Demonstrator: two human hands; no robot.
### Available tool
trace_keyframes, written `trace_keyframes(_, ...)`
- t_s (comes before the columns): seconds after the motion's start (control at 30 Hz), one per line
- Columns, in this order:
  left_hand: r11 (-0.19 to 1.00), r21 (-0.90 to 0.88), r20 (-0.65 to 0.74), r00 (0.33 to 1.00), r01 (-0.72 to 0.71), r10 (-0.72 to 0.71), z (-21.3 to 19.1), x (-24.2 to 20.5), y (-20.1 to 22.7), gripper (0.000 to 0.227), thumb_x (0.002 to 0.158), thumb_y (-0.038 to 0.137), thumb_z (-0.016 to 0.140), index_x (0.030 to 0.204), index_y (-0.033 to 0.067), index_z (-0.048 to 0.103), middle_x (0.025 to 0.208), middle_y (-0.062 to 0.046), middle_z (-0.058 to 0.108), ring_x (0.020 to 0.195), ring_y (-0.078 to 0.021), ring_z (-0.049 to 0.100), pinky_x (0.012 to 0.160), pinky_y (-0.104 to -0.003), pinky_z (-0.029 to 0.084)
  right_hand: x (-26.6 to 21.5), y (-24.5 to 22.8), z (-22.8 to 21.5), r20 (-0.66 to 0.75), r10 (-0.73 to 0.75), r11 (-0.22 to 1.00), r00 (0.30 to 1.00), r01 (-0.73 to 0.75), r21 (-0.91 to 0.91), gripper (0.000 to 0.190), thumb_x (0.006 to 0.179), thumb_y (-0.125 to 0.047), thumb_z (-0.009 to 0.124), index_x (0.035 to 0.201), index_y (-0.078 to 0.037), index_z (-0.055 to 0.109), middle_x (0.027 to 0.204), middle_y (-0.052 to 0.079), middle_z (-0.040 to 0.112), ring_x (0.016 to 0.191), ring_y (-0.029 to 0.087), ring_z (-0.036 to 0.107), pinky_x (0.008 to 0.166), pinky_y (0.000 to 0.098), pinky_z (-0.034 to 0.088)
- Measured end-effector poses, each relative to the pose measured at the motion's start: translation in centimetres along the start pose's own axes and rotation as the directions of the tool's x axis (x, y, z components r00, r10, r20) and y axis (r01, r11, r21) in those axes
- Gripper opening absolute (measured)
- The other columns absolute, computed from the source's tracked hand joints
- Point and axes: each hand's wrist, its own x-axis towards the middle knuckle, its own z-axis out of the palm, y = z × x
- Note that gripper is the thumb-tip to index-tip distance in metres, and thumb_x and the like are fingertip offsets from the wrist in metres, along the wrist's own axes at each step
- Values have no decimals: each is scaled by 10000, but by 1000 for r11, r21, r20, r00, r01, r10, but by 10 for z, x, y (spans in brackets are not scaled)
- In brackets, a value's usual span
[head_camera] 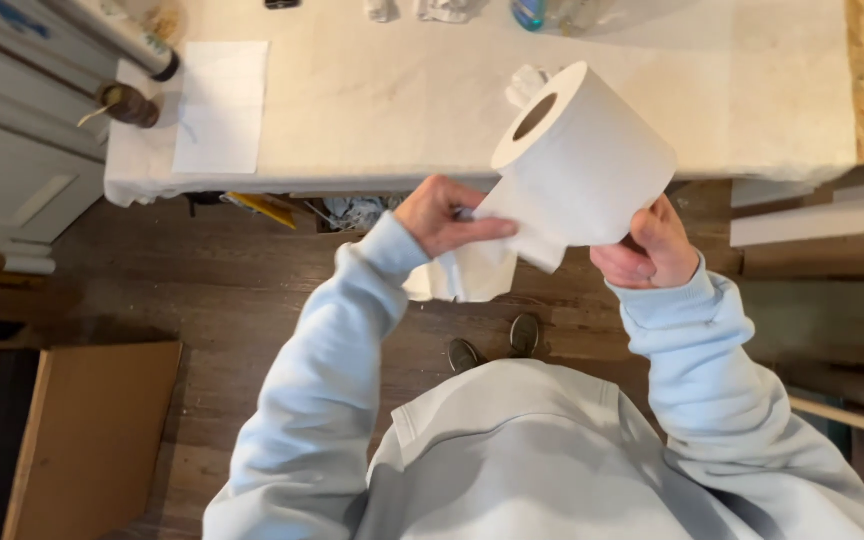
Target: Folding pieces of toilet paper into small squares for use.
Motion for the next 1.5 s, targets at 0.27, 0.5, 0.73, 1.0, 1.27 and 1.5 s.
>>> trace_keyframes(0.27, 998, -31, 183, 982, 58, -51, -16, -36, 26, 303, 871, 338, 812, 1032, 81, 817, 835, -39, 805, 705, -85, 675, 667, -286, 570, -12, -5, -30, -86, 118, 993, 989, -116, 35, 573, 1026, -568, 621, 1266, -47, 627, 525, -103, 381, 438, -5, 251, 378, 169, 192)
trace_keyframes(0.5, 998, -27, 174, 984, 51, -46, -19, -63, 20, 287, 882, 317, 802, 1032, 73, 803, 892, -43, 802, 755, -84, 693, 705, -279, 577, 0, -5, -25, -121, 84, 995, 989, -77, 63, 459, 1012, -444, 672, 1224, -37, 644, 614, -41, 518, 419, -2, 295, 347, 168, 212)
trace_keyframes(0.73, 961, 272, 9, 998, -58, 58, -21, -66, 4, 426, 770, 369, 912, 730, -5, 711, 864, -81, 668, 742, -160, 658, 666, -302, 551, 2, 1, -4, -215, -1, 1000, 977, -5, -28, 121, 1042, -107, 722, 1105, -33, 651, 785, 11, 626, 447, 42, 377, 412, 209, 262)
trace_keyframes(1.0, 996, -78, -208, 978, -42, 24, -7, -42, -8, 428, 758, 351, 913, 872, 0, 695, 797, -65, 740, 686, -83, 637, 578, -232, 515, 2, -4, 4, -106, -48, 987, 993, 30, -159, 256, 992, -89, 739, 1218, -25, 634, 866, 42, 668, 486, 46, 403, 406, 201, 313)
trace_keyframes(1.27, 963, -233, -104, 988, -133, 111, 28, -29, 23, 314, 924, 285, 808, 1095, 23, 783, 853, -48, 779, 723, -78, 726, 663, -242, 601, -2, 3, -4, -51, -43, 998, 998, 40, -57, 328, 1021, -155, 744, 1290, -36, 597, 990, 45, 690, 498, 48, 416, 434, 206, 313)
trace_keyframes(1.5, 982, -189, 16, 1000, 9, -7, 18, -51, 28, 218, 936, 240, 777, 1023, 43, 808, 840, -68, 812, 712, -78, 727, 638, -238, 596, -7, 5, -11, 65, -16, 977, 998, 2, 211, 378, 1066, -227, 726, 1337, 17, 628, 1028, 102, 722, 498, 49, 398, 456, 207, 278)
